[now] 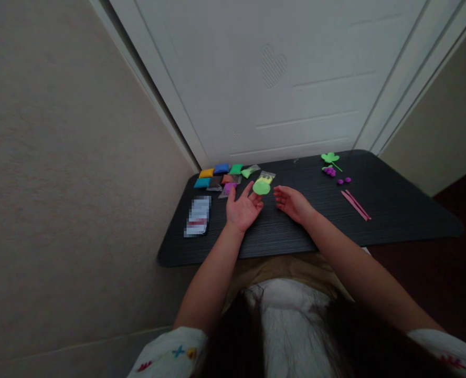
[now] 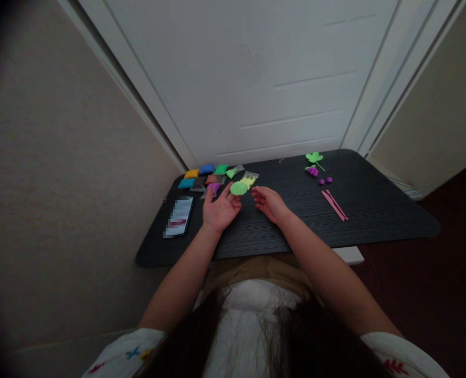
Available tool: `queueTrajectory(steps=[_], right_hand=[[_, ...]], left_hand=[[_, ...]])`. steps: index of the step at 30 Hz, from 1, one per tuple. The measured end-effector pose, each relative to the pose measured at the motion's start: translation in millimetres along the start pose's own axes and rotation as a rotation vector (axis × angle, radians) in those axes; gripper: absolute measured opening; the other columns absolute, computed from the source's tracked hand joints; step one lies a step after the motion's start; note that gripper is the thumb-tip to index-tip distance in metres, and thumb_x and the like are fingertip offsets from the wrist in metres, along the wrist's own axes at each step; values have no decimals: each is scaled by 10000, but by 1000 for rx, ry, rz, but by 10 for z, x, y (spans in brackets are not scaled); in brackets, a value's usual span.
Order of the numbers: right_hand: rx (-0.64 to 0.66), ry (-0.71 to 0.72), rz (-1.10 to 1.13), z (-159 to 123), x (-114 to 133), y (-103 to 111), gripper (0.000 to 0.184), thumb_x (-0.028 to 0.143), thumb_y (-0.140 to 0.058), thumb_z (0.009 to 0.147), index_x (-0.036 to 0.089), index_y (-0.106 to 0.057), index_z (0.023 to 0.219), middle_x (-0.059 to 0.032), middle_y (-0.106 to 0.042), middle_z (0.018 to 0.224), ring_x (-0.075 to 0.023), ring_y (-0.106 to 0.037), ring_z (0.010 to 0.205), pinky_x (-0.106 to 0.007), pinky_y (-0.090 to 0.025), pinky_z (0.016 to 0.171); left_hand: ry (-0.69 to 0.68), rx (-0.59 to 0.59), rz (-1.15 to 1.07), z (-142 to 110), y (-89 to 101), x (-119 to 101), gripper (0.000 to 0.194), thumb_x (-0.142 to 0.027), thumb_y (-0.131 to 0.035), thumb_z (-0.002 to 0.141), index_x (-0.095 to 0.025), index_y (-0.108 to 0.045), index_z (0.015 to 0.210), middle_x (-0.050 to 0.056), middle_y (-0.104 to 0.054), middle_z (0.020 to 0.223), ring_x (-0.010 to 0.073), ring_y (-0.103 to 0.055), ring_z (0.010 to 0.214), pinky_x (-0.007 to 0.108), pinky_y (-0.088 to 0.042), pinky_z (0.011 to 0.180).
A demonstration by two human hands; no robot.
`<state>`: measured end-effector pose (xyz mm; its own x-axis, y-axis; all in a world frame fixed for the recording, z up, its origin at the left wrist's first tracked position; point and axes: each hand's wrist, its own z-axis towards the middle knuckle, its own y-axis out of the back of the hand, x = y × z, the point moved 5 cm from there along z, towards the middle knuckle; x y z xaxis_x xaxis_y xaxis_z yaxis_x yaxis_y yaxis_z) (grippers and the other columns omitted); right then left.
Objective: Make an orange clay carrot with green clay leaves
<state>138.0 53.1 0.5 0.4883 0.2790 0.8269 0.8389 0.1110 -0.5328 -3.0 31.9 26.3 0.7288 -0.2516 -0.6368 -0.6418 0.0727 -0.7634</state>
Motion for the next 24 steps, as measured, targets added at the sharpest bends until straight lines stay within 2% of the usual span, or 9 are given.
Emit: queueTrajectory(steps=[8,13,16,20,24], right_hand=[[160,-39,1,-38,-27,-109,161,355,-599,696,200,-583,738,11,-593,711,-80,-489,564,-224,-362,517],[183,-29,17,-59,-20,-122,151,329,-620,681,203,-576,752,28,-578,696,-71,-488,564,-216,-363,524],[185,-13,-4,-69,-13,-127,154,321,-625,675,203,-577,762,32,-573,678,-70,-483,557,-213,-362,524],[186,1,-30,-75,-10,-130,162,324,-630,670,191,-576,744,33,-551,630,-67,-468,540,-208,-356,514],[172,19,-29,-68,-4,-120,171,333,-630,668,187,-568,734,30,-545,630,-66,-459,534,-206,-352,506]], left_hand=[[40,68,1,1,-33,42,492,-537,-343,774,-194,-546,1062,101,-632,945,199,-566,822,274,-362,585],[81,119,5,8,-37,68,445,-484,-368,785,-200,-533,1085,91,-625,965,175,-569,803,263,-379,590],[88,132,69,40,-7,123,378,-410,-447,771,-216,-532,1085,72,-625,947,159,-570,802,258,-392,616],[-24,77,232,109,60,180,366,-252,-578,708,-248,-536,1071,22,-622,915,107,-562,776,228,-392,666],[-174,15,327,146,106,150,342,-217,-625,665,-233,-586,1003,7,-613,951,98,-546,830,216,-382,705]])
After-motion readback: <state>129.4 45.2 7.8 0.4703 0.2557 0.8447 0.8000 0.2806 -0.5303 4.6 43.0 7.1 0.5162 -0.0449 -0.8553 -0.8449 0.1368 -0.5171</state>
